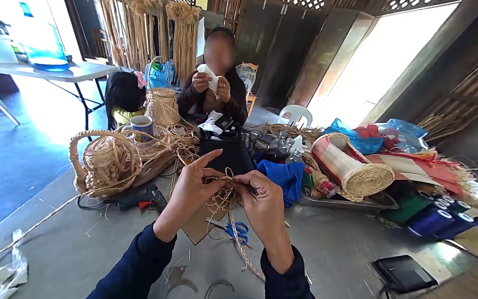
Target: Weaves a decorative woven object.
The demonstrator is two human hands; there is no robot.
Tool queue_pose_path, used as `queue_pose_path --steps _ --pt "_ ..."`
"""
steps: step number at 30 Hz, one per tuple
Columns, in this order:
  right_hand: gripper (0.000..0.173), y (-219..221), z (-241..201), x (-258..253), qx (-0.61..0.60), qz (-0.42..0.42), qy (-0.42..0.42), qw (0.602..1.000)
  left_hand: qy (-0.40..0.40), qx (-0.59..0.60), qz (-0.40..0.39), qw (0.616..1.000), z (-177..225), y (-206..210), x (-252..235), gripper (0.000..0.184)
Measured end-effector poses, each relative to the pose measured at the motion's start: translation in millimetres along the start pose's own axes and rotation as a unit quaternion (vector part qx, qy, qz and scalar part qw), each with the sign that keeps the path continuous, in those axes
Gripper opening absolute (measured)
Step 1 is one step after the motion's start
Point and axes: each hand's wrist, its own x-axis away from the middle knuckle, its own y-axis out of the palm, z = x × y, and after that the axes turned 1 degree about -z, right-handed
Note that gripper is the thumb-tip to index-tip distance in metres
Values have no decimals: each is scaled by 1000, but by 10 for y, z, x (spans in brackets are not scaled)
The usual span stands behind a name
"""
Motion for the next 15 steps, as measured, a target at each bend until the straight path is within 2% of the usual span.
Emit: queue_pose_path --steps 8,15 --pt "9 25 16 7 17 -1 -18 1000 -28 -4 11 1000 14 6 2 63" --pt "9 36 11 12 28 1 -13 1000 -10 -18 39 999 -23 41 11 42"
